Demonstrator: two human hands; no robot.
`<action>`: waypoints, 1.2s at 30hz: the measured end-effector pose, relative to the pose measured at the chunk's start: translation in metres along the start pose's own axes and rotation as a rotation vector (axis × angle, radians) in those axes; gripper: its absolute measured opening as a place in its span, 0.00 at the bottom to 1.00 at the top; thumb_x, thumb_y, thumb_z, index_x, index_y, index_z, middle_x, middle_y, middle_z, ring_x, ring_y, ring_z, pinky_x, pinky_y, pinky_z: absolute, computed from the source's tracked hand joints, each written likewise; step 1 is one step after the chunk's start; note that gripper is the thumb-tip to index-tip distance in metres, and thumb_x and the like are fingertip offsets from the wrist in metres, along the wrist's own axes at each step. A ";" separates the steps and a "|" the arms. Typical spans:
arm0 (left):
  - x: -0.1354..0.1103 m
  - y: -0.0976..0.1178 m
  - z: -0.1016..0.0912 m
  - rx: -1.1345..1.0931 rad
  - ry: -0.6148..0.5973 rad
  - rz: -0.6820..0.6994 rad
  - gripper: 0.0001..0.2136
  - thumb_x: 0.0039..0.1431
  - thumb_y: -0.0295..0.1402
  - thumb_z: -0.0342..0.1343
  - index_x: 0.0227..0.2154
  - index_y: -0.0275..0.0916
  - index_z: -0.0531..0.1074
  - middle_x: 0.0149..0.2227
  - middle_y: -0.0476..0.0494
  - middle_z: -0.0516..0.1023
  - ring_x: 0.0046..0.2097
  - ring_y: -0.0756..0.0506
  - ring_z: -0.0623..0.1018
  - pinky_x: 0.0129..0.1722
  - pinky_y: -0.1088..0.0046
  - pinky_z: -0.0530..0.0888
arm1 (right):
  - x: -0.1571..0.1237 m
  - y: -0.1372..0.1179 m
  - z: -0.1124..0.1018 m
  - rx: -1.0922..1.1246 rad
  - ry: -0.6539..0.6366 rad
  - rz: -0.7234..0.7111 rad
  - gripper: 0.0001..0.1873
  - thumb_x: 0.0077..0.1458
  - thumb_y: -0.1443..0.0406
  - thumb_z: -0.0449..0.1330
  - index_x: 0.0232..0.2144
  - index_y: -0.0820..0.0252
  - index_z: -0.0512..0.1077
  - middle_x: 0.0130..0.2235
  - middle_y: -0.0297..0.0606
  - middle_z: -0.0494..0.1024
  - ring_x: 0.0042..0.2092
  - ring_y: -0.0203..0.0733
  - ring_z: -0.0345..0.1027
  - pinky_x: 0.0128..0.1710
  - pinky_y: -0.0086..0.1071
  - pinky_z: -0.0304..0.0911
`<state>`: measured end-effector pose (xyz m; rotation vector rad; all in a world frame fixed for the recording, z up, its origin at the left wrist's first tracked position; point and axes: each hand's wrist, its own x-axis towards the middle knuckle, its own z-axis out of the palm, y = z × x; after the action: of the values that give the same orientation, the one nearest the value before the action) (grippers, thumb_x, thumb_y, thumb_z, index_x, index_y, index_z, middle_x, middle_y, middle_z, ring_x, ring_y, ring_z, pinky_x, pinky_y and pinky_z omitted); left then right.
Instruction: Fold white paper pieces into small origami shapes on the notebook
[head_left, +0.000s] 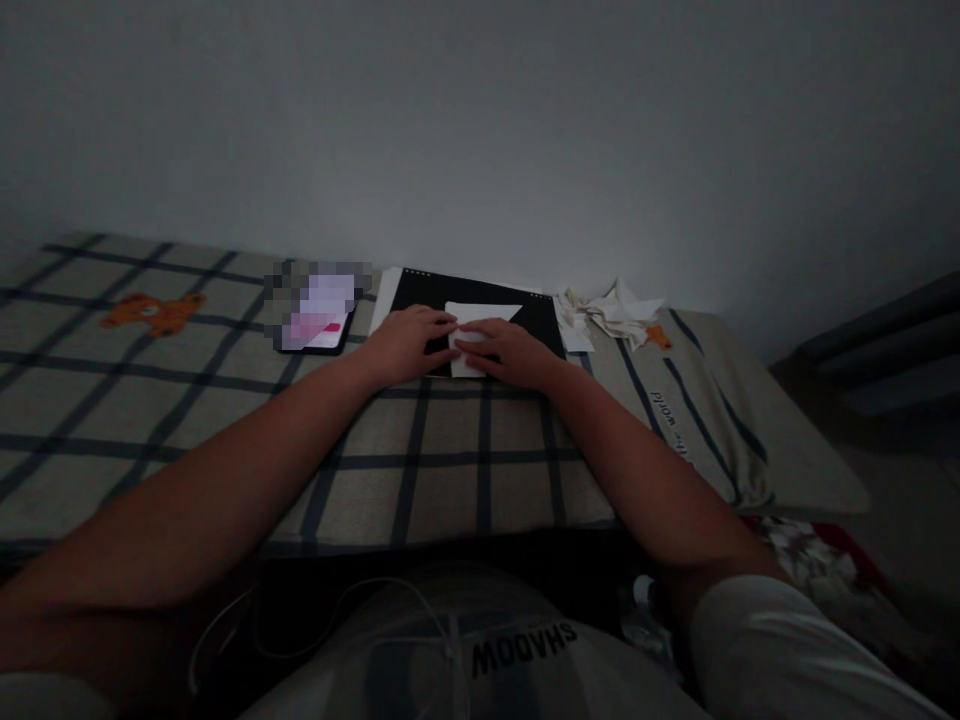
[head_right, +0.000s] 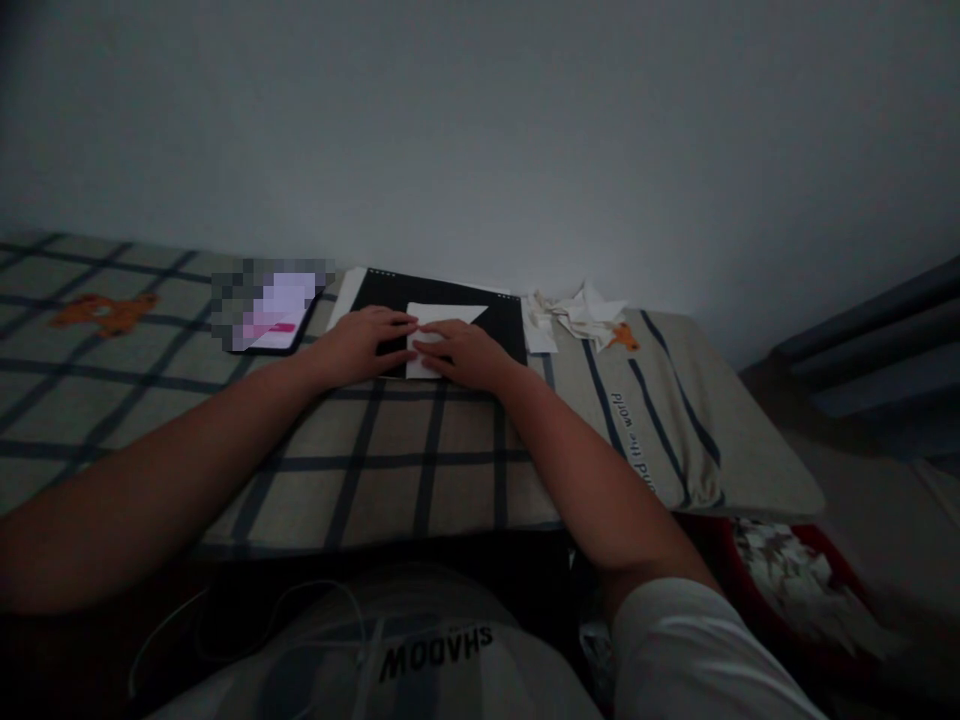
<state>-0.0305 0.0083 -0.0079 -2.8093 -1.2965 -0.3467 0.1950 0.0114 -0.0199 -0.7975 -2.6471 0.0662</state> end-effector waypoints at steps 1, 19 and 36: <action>0.000 -0.001 0.001 0.001 -0.002 -0.016 0.25 0.62 0.48 0.44 0.58 0.42 0.65 0.60 0.45 0.65 0.60 0.41 0.63 0.56 0.63 0.59 | 0.000 0.000 0.000 -0.002 0.000 0.004 0.18 0.62 0.59 0.51 0.50 0.54 0.72 0.58 0.42 0.68 0.58 0.45 0.60 0.58 0.45 0.56; 0.004 -0.010 -0.004 0.014 -0.061 -0.067 0.32 0.58 0.55 0.44 0.61 0.43 0.60 0.63 0.48 0.61 0.58 0.38 0.64 0.54 0.61 0.60 | 0.000 -0.004 -0.002 -0.039 -0.024 0.034 0.20 0.63 0.57 0.48 0.54 0.53 0.69 0.59 0.42 0.66 0.59 0.46 0.59 0.57 0.45 0.56; 0.011 -0.008 -0.009 0.044 -0.078 -0.139 0.32 0.59 0.56 0.40 0.62 0.45 0.58 0.64 0.45 0.60 0.59 0.35 0.62 0.54 0.59 0.60 | 0.002 0.002 0.002 -0.020 -0.031 0.053 0.20 0.61 0.58 0.51 0.54 0.50 0.68 0.59 0.40 0.66 0.60 0.46 0.57 0.58 0.46 0.54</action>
<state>-0.0313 0.0202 0.0022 -2.7293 -1.4996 -0.2114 0.1936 0.0142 -0.0214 -0.8803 -2.6593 0.0661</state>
